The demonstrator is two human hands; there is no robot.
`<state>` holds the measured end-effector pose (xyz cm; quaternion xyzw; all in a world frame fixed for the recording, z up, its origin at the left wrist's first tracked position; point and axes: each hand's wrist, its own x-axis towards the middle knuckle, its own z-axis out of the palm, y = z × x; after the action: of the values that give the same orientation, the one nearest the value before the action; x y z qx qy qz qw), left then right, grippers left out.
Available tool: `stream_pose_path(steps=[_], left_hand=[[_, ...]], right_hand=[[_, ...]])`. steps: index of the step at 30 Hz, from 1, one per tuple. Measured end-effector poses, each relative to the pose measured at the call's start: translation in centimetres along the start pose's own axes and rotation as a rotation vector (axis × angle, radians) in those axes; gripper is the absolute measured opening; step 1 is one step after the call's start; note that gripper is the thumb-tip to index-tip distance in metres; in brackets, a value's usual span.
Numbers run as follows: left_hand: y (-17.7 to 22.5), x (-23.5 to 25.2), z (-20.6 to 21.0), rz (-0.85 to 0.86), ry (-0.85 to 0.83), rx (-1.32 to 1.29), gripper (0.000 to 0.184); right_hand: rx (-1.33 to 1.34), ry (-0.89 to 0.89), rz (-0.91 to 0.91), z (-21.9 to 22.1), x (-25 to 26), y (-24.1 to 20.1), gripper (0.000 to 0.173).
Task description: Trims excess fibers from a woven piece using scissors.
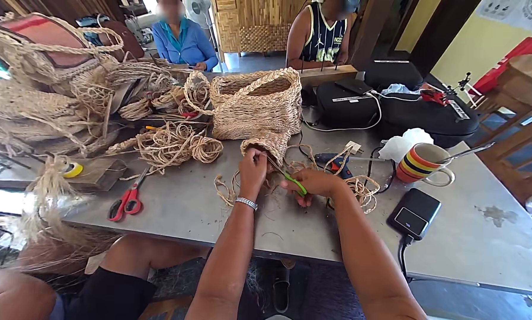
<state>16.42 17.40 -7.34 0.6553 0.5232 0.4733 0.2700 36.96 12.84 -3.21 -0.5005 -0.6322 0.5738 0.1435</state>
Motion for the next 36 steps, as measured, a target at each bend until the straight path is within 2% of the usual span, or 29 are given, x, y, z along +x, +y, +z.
stream_pose_path(steps=[3, 6, 11, 13, 15, 17, 19, 22, 26, 30, 33, 36], left_hand=[[-0.1, -0.2, -1.8, 0.015, 0.165, -0.07, 0.027], [-0.3, -0.3, -3.8, -0.028, 0.277, 0.049, 0.027], [0.1, -0.8, -6.1, -0.161, -0.047, 0.337, 0.031], [0.0, -0.8, -6.6, -0.157, -0.069, 0.428, 0.028], [0.3, -1.1, -7.5, -0.164, -0.087, 0.468, 0.024], [0.6, -1.6, -8.2, -0.177, -0.123, 0.515, 0.029], [0.9, -2.3, -8.5, -0.204, -0.156, 0.557, 0.033], [1.2, -3.5, -8.5, -0.208, -0.164, 0.577, 0.033], [1.2, -4.9, -8.8, -0.19, -0.143, 0.576, 0.036], [0.2, -5.6, -8.5, -0.19, -0.067, 0.557, 0.05], [-0.5, -6.0, -8.8, -0.189, -0.019, 0.525, 0.06], [-1.1, -6.2, -8.2, -0.111, 0.038, 0.523, 0.065]], right_hand=[[0.089, -0.061, -0.228, -1.5, -1.7, 0.2, 0.039], [0.177, 0.129, -0.383, -1.5, -1.5, 0.1, 0.036], [-0.068, 0.678, -0.36, -0.1, 0.4, -0.8, 0.043], [-0.171, 0.888, -0.404, 1.3, 1.9, -0.8, 0.044], [-0.23, 0.981, -0.477, 2.9, 3.5, -0.7, 0.056], [-0.273, 0.988, -0.484, 4.1, 4.8, -0.8, 0.081], [-0.345, 1.02, -0.457, 4.7, 5.7, -1.3, 0.091], [-0.431, 1.038, -0.412, 4.4, 6.6, -2.1, 0.084], [-0.399, 1.04, -0.366, 3.8, 7.1, -1.6, 0.062], [-0.342, 1.084, -0.362, 3.0, 6.3, -0.9, 0.055], [-0.063, 1.083, -0.371, 2.3, 5.6, -1.0, 0.062], [0.42, 0.969, -0.568, 1.1, 5.3, -0.1, 0.066]])
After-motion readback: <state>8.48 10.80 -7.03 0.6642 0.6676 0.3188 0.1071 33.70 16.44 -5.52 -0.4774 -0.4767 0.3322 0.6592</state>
